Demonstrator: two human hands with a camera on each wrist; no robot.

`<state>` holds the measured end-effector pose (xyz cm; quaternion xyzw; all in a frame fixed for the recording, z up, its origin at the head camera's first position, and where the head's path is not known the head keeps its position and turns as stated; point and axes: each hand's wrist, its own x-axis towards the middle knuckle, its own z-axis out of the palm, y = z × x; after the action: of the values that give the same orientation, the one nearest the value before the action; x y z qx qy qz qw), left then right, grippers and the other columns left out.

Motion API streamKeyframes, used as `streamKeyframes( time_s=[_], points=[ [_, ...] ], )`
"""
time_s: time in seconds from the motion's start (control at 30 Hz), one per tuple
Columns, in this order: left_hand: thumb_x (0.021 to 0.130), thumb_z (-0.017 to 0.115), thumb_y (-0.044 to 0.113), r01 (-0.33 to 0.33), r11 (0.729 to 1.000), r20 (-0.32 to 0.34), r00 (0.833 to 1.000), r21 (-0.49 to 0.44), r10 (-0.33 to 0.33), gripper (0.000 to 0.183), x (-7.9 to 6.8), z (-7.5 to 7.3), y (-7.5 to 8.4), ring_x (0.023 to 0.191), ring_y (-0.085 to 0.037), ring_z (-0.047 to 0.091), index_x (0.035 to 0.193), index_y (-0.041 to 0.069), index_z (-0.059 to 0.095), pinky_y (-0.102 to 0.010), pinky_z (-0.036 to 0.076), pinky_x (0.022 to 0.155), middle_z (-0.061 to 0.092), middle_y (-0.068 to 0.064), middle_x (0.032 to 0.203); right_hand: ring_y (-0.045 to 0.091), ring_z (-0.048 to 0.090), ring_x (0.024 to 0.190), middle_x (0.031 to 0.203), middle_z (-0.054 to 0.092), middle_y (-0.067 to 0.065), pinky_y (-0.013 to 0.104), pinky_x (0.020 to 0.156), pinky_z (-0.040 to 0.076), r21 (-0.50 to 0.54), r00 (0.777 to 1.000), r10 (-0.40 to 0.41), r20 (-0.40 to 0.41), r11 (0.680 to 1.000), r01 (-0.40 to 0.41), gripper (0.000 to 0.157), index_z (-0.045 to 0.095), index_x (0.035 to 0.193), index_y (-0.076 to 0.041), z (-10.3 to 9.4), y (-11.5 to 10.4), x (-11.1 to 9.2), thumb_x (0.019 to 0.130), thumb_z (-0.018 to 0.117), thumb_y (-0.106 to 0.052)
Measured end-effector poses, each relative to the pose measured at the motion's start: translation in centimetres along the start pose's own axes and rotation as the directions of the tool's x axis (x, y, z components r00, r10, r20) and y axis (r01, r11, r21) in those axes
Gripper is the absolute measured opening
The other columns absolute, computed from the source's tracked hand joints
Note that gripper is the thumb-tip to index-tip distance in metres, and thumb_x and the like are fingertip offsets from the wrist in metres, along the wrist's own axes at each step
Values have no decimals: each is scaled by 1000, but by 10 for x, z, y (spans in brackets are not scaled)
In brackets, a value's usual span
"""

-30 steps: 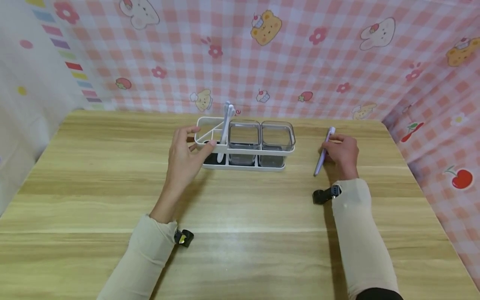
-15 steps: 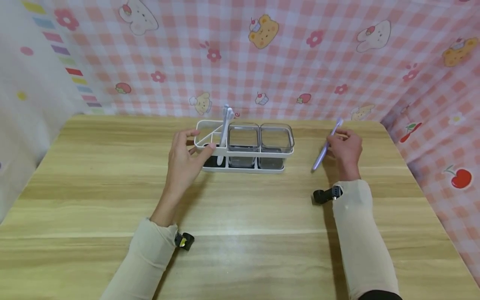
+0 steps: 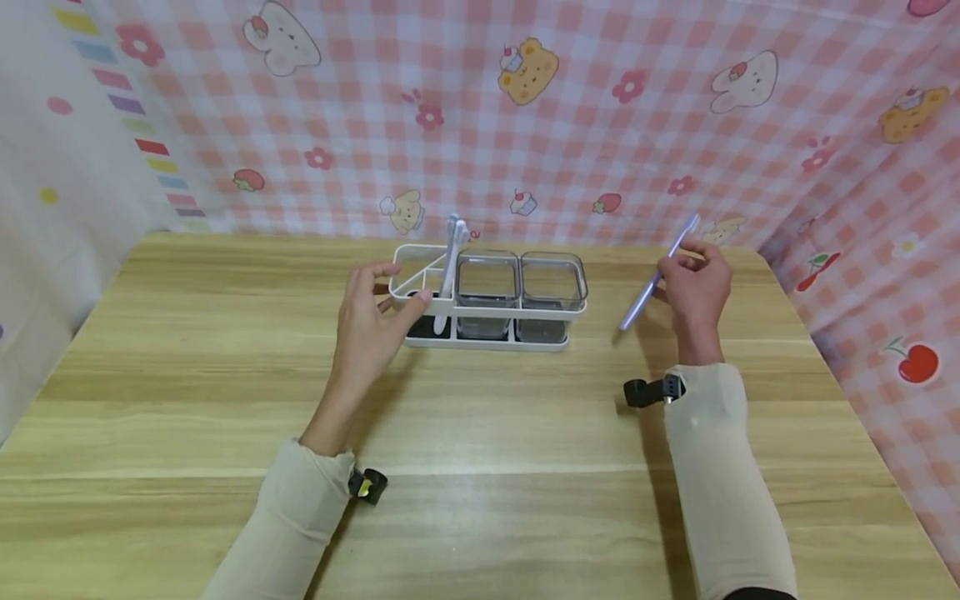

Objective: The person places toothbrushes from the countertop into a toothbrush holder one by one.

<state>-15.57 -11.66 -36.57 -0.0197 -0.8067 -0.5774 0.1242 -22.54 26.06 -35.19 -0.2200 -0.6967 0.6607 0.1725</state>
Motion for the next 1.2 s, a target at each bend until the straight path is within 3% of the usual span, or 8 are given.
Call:
streamKeyframes(
  time_s=[0.33, 0.67, 1.2],
  points=[
    [91, 77, 22, -15, 1000, 0, 1000, 0, 15, 56, 0, 1, 1, 115, -29, 52, 134, -3, 51, -39, 50, 106, 48, -15, 132, 9, 57, 69, 90, 54, 5, 25, 50, 59, 122, 996, -69, -48, 990, 75, 33, 61, 111, -9, 6, -18, -5, 84, 59, 9],
    [91, 76, 21, 1, 1000, 2, 1000, 3, -1, 55, 2, 2, 0, 116, -30, 51, 133, -3, 51, -39, 50, 106, 47, -15, 133, 9, 57, 58, 95, 54, 4, 24, 47, 58, 144, 987, -137, -80, 979, 148, 36, 61, 114, -7, 9, -26, -8, 82, 57, 9],
    [91, 76, 19, -8, 1000, 7, 1000, -2, 8, 55, 0, 1, 0, 115, -30, 51, 134, -4, 50, -36, 50, 105, 47, -16, 132, 13, 52, 62, 98, 51, 7, 25, 51, 60, 263, 951, -290, -110, 914, 309, 33, 57, 115, -7, 13, -38, -23, 86, 59, 8]
  ],
)
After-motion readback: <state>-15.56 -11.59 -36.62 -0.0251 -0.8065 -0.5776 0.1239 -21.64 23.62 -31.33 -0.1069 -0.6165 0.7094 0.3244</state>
